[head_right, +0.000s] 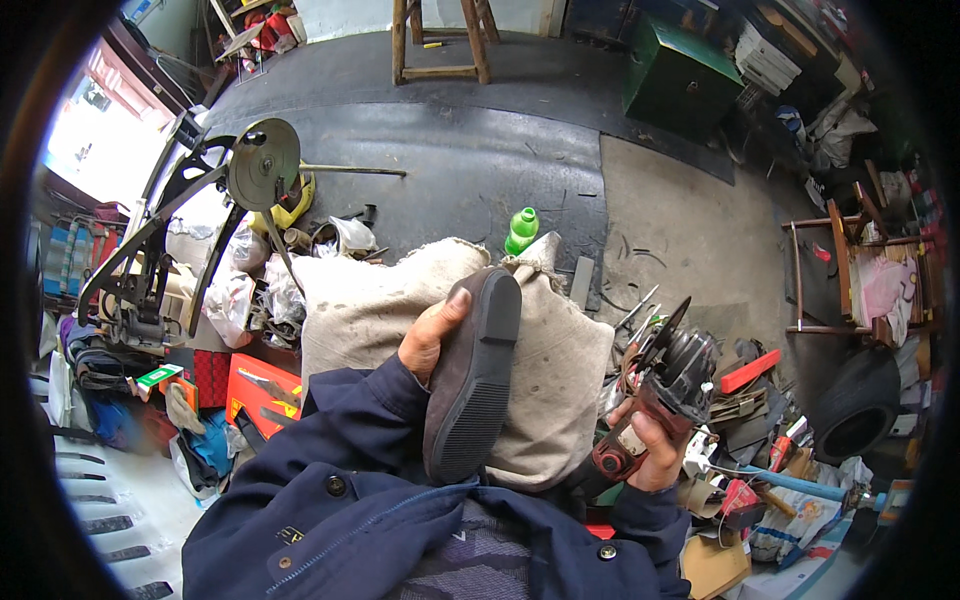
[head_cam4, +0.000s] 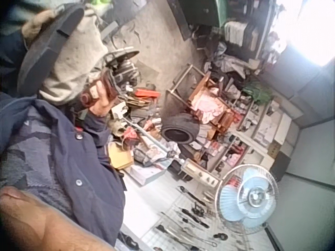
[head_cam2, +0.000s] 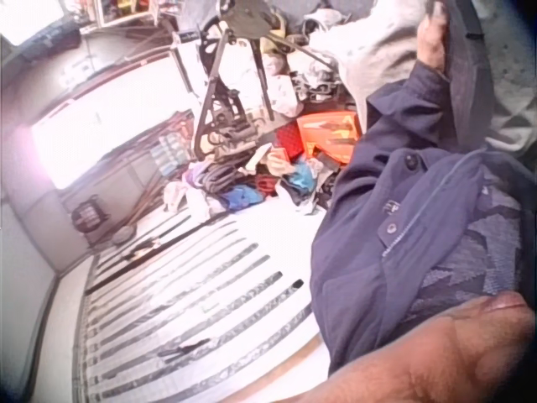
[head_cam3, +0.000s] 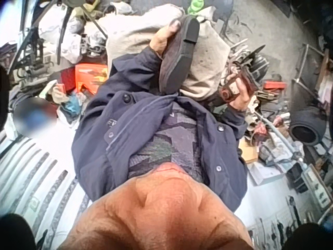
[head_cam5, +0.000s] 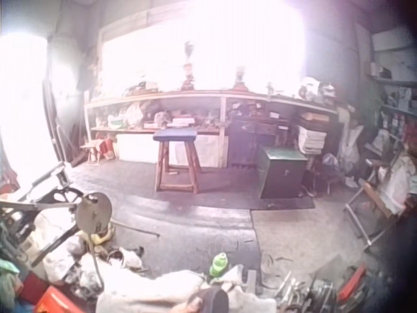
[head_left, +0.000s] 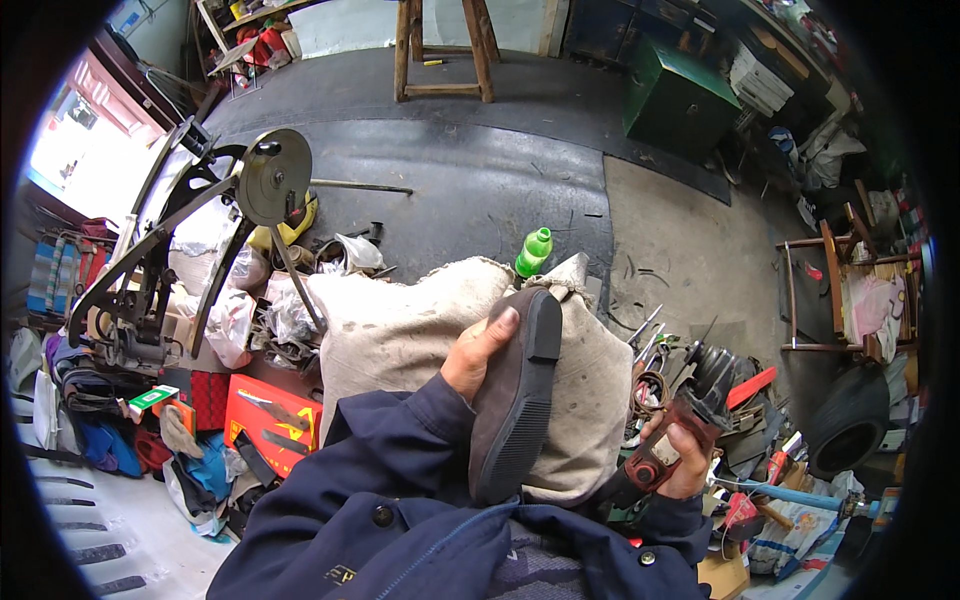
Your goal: The person holds a dark shoe in the left hand and uses a handheld angle grinder with a sanding disc in the right hand to grind the shoe's sole. The person repeatedly moves the grinder along the sole surface, rotating the shoe to access different areas.
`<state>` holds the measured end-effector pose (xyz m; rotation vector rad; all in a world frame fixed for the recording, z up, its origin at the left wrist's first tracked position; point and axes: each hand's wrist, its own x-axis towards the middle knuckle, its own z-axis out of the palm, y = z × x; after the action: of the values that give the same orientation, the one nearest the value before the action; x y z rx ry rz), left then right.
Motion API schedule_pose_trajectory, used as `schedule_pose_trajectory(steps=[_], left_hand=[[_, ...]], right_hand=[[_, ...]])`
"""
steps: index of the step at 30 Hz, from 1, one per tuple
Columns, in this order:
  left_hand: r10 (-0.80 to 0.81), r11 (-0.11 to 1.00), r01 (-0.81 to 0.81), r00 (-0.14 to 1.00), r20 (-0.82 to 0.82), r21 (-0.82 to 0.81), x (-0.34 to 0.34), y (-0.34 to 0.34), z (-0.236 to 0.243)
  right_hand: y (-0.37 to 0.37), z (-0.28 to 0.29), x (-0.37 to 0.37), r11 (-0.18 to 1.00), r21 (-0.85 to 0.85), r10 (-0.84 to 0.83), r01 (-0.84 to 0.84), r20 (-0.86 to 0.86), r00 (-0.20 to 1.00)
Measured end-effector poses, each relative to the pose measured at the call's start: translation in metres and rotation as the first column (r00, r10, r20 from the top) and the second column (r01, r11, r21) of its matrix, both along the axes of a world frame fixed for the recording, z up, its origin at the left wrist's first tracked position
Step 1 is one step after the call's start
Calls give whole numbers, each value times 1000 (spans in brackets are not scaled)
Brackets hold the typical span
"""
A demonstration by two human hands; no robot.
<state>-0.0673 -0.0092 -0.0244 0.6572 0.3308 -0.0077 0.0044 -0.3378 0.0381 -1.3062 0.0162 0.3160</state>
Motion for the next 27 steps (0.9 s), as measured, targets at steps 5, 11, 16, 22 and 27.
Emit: schedule_pose_trajectory(steps=[5,11,16,22,27], left_hand=[[89,996,-87,992,86,-30,-3,-1,2],[20,994,-32,993,115,100,-4,-3,17],[26,997,-32,996,89,73,3,-9,24],[318,940,-329,941,119,91,-4,-16,16],[449,885,-459,885,124,74,-7,-12,-7]], right_hand=[[-2,0,-1,1000,16,-12,13,-21,1000],[-8,3,-1,1000,-11,5,-6,-37,999],[-9,1,-4,999,-54,5,-5,2,1000],[-11,1,-3,998,-55,-11,10,-16,1000],[-12,-3,-2,999,18,-29,30,-20,999]])
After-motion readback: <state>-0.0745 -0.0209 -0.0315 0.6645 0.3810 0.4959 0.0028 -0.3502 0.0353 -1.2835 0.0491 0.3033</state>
